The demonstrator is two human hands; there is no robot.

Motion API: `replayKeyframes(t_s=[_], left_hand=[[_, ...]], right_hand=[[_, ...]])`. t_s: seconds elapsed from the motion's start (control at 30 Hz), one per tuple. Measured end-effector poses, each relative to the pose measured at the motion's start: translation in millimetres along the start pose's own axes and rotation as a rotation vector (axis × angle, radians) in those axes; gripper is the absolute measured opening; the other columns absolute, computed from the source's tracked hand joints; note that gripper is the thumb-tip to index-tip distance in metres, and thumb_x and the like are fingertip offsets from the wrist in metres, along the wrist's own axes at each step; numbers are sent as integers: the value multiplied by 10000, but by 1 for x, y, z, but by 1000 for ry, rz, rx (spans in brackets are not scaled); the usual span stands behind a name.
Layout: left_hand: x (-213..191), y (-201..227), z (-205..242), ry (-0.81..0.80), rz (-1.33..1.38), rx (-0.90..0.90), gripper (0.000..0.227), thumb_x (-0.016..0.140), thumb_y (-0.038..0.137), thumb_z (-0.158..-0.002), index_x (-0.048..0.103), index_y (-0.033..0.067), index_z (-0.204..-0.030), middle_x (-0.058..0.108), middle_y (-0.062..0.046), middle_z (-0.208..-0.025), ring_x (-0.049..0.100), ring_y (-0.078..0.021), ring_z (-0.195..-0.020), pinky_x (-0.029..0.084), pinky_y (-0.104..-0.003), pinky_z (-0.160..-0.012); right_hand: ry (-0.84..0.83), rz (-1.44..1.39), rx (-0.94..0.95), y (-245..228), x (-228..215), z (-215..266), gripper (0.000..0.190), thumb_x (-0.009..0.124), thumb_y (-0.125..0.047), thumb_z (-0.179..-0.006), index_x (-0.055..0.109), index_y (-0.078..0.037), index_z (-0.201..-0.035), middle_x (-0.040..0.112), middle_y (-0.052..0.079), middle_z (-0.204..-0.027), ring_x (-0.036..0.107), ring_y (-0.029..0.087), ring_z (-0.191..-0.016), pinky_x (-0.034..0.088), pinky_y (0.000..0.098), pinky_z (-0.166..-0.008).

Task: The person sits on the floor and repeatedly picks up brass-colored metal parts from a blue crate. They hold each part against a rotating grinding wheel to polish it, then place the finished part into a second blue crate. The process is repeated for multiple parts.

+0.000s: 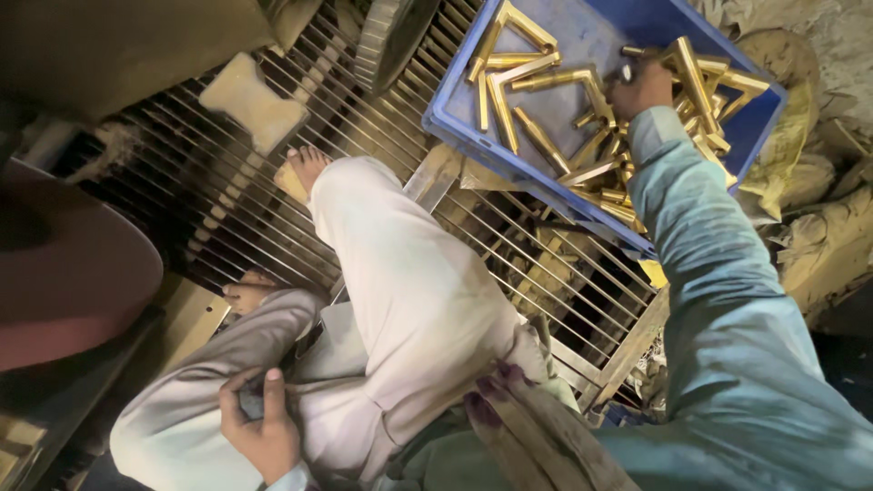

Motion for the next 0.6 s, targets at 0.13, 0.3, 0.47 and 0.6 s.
replayKeyframes(t_s=[0.13, 0.3, 0.47, 0.6], left_hand=[[-3, -2, 4, 7, 28, -61, 183, 741, 99, -975, 627, 4, -1083, 632, -39, -953, 539, -122, -840, 460, -251, -794], [-3, 0, 3, 15, -18, 28, 172, 740, 89, -978, 633, 4, -1082, 635, -41, -983, 542, -123, -891, 460, -249, -847], [1, 2, 1, 10, -21, 37, 178, 743, 88, -969, 631, 3, -1078, 637, -42, -980, 549, -122, -891, 466, -250, -852], [4, 7, -1, -7, -30, 35, 168, 740, 82, -972, 632, 3, -1072, 637, -47, -969, 548, -123, -883, 466, -251, -846]], right_hand=[[14, 242, 101, 38, 27, 26, 381, 881, -318, -762, 761, -48, -1001, 736, 220, -936, 713, 408, -872, 573, 473, -799], [-88, 344, 77, 34, 48, 28, 405, 871, -338, -773, 775, -60, -1051, 728, 239, -978, 689, 443, -885, 552, 502, -787], [16, 111, 111, 21, 37, 28, 367, 812, -382, -862, 798, -127, -1126, 751, 191, -1027, 723, 370, -955, 567, 443, -870], [-106, 34, 44, -19, 47, 29, 438, 791, -385, -819, 794, -129, -1174, 746, 204, -1049, 730, 359, -956, 578, 423, -878]])
Point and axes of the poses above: each hand's wrist, its own z-axis away from the middle knuckle, its own x-axis out of the palm, y = z × x, the point moved 2 cm from there along -z, towards the middle knuckle
